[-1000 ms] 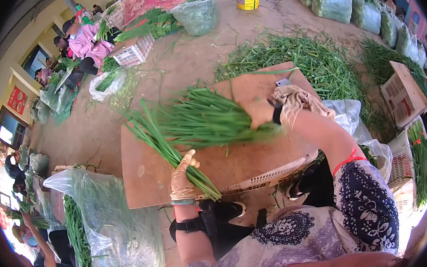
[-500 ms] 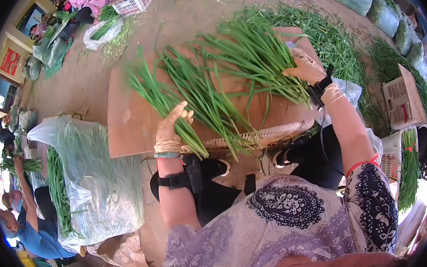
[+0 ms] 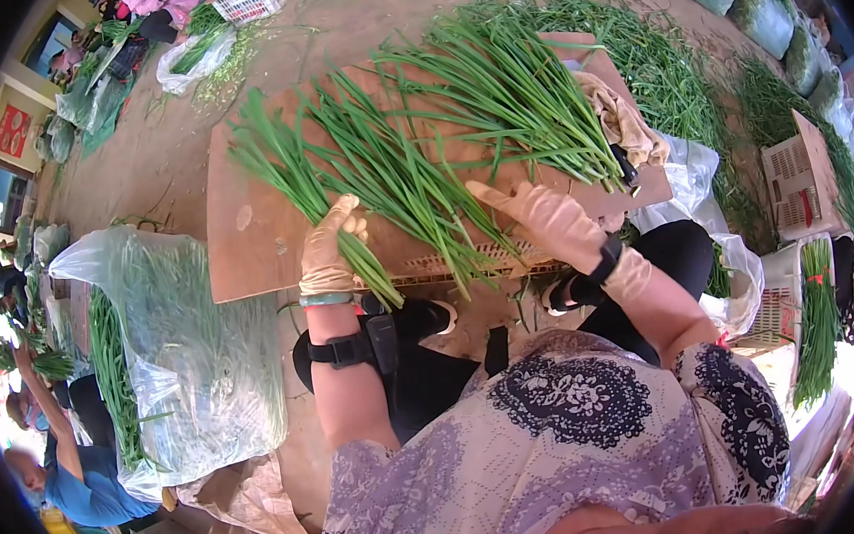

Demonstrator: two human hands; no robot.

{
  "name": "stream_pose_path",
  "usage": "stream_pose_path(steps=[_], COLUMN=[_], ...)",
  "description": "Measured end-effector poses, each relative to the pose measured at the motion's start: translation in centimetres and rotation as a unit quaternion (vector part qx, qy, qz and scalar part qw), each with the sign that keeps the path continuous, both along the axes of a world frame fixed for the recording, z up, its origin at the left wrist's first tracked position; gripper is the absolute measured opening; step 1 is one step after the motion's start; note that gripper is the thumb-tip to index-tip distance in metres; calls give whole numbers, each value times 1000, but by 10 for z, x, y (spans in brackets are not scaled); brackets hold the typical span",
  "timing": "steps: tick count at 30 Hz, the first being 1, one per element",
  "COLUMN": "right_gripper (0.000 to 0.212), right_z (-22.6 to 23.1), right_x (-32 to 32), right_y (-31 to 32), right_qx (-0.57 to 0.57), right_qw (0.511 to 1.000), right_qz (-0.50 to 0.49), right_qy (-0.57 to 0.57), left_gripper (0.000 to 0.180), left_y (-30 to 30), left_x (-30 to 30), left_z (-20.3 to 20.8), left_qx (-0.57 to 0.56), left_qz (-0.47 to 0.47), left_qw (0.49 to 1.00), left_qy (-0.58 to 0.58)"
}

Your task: The person sorts and cleans bunches of green onions by hand, removing damaged leaves and tying the bunches with a red ribbon before placing them into a large plastic bag.

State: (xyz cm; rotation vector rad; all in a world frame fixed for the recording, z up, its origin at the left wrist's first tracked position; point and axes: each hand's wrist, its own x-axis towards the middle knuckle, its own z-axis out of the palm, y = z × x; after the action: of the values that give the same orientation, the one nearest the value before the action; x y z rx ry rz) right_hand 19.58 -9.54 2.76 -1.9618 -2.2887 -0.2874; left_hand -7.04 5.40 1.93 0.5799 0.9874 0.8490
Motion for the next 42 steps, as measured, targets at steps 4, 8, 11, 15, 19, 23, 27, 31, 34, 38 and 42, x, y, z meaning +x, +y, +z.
stream_pose_path(steps=[4, 8, 11, 15, 19, 23, 27, 31, 34, 38, 42], right_gripper=[65, 42, 30, 26, 21, 28, 31, 16, 18, 28, 32], right_z=[-22, -20, -5, 26, 36, 22, 8, 81, 145, 112, 50], right_x=[9, 32, 35, 36, 14, 1, -6, 15, 55, 192, 110], right_y=[10, 6, 5, 10, 16, 17, -3, -38, -40, -3, -21], right_qx=[19, 12, 66, 49, 21, 142, 183, -41, -186, 228, 99], right_qw=[974, 980, 978, 939, 824, 925, 974, 927, 785, 928, 928], right_qz=[14, 188, 123, 63, 46, 167, 129, 228, 163, -268, -8], right_qy=[-226, 59, 158, 334, 564, 311, 46, 294, 569, 120, 360], left_gripper=[18, 18, 18, 25, 31, 32, 30, 28, 26, 24, 24], left_y=[-5, -11, -22, -37, -47, -43, -37, -36, -35, -50, -52], left_x=[1, -3, 1, 22, 61, 87, 85, 79, 56, 71, 72], left_z=[8, 15, 32, 48, 39, 29, 14, 23, 11, 38, 42], left_qx=[12, 20, 34, 27, 5, -32, 85, 120, 121, 145, 155], left_qz=[9, -8, -27, -111, -220, -198, -226, -239, -227, -208, -212], left_qw=[1000, 1000, 998, 987, 973, 979, 968, 958, 961, 964, 961], left_qy=[2, -20, -47, -109, -75, -46, 67, 105, 104, 81, 86])
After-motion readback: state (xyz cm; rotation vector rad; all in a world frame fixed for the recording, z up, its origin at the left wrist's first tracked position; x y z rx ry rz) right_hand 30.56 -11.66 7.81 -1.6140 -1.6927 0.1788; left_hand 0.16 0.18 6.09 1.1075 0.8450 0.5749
